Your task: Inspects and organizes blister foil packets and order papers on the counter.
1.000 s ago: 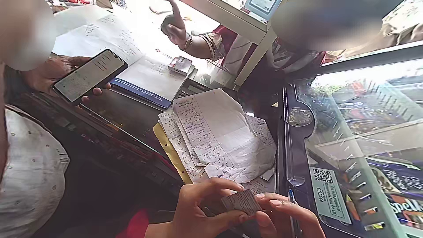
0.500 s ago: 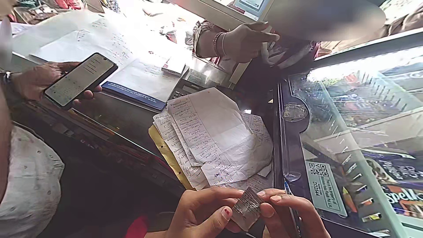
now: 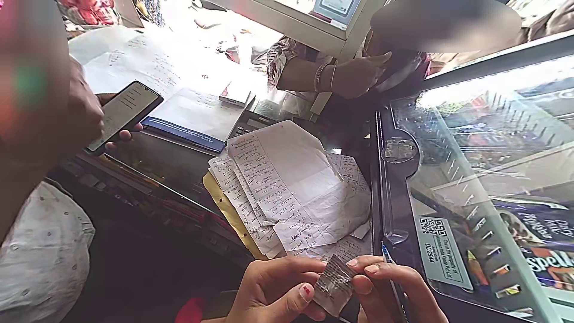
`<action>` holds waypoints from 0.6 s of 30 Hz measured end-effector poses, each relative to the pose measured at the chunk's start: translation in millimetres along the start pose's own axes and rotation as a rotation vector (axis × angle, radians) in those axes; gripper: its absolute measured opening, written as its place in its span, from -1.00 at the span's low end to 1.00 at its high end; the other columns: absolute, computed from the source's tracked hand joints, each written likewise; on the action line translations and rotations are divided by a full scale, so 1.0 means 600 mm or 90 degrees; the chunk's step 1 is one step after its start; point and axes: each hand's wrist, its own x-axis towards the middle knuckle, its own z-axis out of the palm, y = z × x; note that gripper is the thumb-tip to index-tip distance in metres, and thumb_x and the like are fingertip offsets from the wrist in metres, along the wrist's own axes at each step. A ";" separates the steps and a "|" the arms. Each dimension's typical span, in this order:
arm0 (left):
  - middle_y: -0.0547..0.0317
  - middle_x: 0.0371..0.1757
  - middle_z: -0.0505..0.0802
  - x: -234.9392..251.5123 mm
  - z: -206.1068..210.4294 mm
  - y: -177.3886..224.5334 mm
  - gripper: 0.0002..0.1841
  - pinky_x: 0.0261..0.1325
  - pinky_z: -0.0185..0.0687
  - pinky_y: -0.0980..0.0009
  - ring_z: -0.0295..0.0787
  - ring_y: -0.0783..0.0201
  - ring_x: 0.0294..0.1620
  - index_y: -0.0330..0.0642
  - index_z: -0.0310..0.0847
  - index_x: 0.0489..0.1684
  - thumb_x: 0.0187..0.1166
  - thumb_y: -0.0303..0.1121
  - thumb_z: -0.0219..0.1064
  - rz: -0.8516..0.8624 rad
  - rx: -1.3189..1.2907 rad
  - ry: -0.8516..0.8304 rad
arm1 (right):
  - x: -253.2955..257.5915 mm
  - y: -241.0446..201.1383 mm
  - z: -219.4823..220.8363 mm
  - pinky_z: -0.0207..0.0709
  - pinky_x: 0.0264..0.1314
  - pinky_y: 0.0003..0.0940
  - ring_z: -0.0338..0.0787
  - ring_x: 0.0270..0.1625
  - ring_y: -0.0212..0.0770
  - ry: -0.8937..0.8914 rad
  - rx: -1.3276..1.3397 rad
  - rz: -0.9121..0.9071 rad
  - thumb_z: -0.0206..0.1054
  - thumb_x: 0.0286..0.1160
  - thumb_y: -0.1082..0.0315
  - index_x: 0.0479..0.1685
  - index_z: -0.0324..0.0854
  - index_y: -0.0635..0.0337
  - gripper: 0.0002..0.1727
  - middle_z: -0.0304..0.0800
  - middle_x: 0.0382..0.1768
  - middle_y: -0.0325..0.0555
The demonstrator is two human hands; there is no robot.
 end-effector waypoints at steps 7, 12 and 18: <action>0.26 0.19 0.90 -0.001 0.000 0.001 -0.68 0.01 0.82 0.57 0.87 0.52 0.06 -0.21 0.66 0.38 0.76 -0.41 0.19 -0.003 -0.004 0.001 | 0.000 0.001 0.000 0.72 0.12 -0.71 0.84 0.09 -0.55 -0.005 0.000 -0.004 0.38 0.61 0.34 0.09 0.75 -0.07 -0.82 0.87 0.01 -0.48; 0.23 0.22 0.88 -0.002 -0.004 -0.001 -0.67 0.03 0.83 0.53 0.87 0.47 0.11 -0.20 0.64 0.39 0.77 -0.35 0.18 -0.016 -0.014 -0.010 | -0.003 0.001 0.001 0.72 0.12 -0.73 0.84 0.10 -0.56 -0.001 -0.005 0.007 0.39 0.60 0.33 0.08 0.76 -0.10 -0.82 0.87 0.01 -0.50; 0.19 0.28 0.81 -0.007 -0.008 -0.008 -0.68 0.04 0.87 0.44 0.88 0.37 0.12 -0.19 0.61 0.37 0.82 -0.30 0.10 -0.046 -0.086 -0.031 | -0.005 0.002 0.002 0.73 0.06 -0.74 0.84 0.07 -0.57 -0.004 -0.013 0.013 0.41 0.59 0.32 0.06 0.76 -0.11 -0.83 0.87 0.00 -0.50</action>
